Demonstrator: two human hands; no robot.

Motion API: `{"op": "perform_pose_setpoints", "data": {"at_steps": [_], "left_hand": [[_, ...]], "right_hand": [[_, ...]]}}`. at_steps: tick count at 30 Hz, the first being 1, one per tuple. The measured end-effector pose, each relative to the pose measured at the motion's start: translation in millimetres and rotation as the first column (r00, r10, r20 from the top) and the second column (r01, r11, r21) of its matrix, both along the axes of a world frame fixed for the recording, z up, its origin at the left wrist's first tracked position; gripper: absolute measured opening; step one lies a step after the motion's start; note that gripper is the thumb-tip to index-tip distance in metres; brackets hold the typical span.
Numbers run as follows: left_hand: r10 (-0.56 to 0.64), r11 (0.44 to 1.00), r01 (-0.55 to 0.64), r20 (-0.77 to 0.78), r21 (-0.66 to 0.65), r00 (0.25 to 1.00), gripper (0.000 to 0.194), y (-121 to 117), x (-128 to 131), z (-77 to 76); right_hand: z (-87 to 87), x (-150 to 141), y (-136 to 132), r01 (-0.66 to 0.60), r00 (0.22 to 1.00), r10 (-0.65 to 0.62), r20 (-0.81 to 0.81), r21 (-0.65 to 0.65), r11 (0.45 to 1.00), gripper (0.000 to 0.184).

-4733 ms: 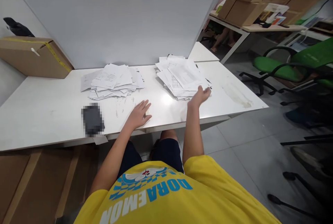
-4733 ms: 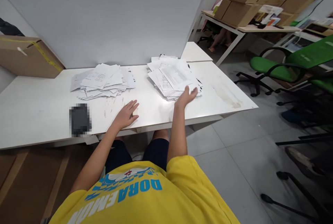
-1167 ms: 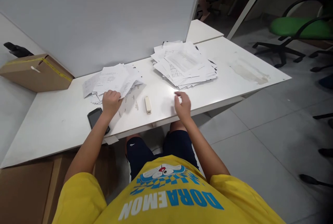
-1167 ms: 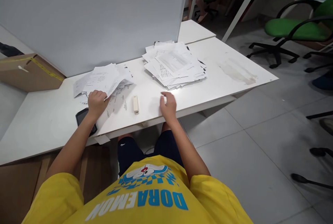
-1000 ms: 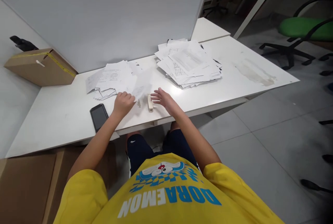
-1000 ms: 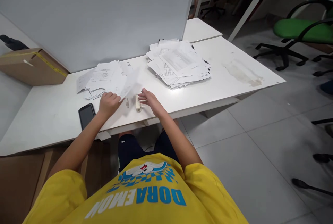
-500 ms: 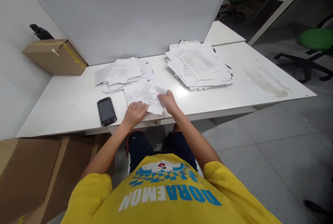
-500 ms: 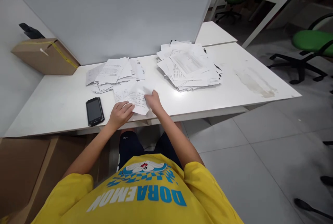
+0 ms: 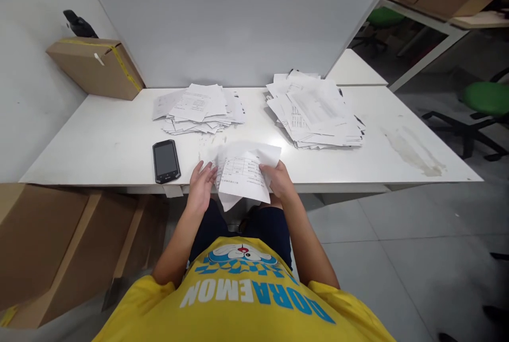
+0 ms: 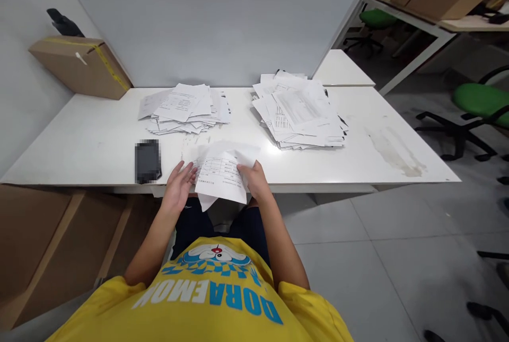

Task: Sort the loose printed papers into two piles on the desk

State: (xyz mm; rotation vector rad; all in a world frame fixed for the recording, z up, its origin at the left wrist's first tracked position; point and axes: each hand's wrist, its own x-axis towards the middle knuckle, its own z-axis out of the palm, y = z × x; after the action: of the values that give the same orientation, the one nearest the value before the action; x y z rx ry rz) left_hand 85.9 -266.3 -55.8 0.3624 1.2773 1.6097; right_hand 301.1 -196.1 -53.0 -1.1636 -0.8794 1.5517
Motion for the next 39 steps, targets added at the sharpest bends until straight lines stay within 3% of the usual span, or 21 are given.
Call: {"op": "perform_pose_setpoints", "data": {"at_steps": [4, 9, 14, 18, 20, 24, 28, 32, 35, 37, 39], "left_hand": [[-0.014, 1.0, 0.015, -0.082, 0.001, 0.997, 0.054, -24.8, 4.3, -9.5], [0.121, 0.992, -0.123, -0.195, 0.0, 0.973, 0.046, -52.1, 14.4, -44.4], [0.141, 0.989, -0.125, -0.268, 0.074, 0.953, 0.05, -66.2, 19.7, -68.1], [0.126, 0.986, -0.159, -0.373, -0.058, 0.919, 0.045, -71.1, 25.0, -67.4], [0.111, 0.986, -0.139, -0.256, -0.092, 0.96, 0.046, -72.6, 29.2, -63.2], [0.033, 0.999, -0.033, 0.0, -0.004, 0.999, 0.047, -73.4, 33.0, -55.7], [0.175, 0.984, -0.165, -0.194, 0.07, 0.965, 0.049, -74.0, 18.5, -53.9], [0.332, 0.943, -0.293, -0.359, 0.16, 0.872, 0.063, -85.0, -9.6, -50.8], [0.36, 0.931, -0.296, -0.416, 0.213, 0.835, 0.079, -102.2, -26.2, -47.4], [0.371, 0.927, -0.299, -0.441, 0.227, 0.817, 0.084, -116.2, -31.5, -47.6], [0.4, 0.916, -0.334, -0.454, 0.222, 0.796, 0.082, -130.7, -33.1, -50.2]], "right_hand": [[-3.5, 11.0, -12.4, -0.03, 0.992, 0.035, 0.124, -0.047, 0.998, 0.043], [-12.5, 18.7, -24.7, -0.072, 0.984, 0.083, 0.159, -0.075, 0.995, 0.046], [-23.2, 20.2, -28.7, -0.067, 0.985, 0.082, 0.154, -0.102, 0.993, 0.045], [-23.7, 19.1, -27.7, -0.082, 0.983, 0.089, 0.163, -0.05, 0.995, 0.042], [-21.1, 19.1, -28.2, -0.086, 0.98, 0.093, 0.177, -0.043, 0.995, 0.043], [-11.3, 20.1, -32.3, -0.087, 0.976, 0.101, 0.193, -0.077, 0.993, 0.043], [8.0, 13.8, -28.0, -0.11, 0.969, 0.114, 0.221, -0.03, 0.993, 0.038], [35.9, -11.1, 11.4, -0.105, 0.971, 0.053, 0.231, 0.215, 0.971, 0.035], [50.2, -41.5, 69.2, -0.027, 0.989, -0.043, 0.141, 0.463, 0.886, 0.041], [52.1, -67.4, 113.9, 0.068, 0.991, -0.119, 0.059, 0.542, 0.838, 0.043], [49.1, -98.4, 154.4, 0.179, 0.982, -0.179, -0.052, 0.531, 0.828, 0.044]]}}
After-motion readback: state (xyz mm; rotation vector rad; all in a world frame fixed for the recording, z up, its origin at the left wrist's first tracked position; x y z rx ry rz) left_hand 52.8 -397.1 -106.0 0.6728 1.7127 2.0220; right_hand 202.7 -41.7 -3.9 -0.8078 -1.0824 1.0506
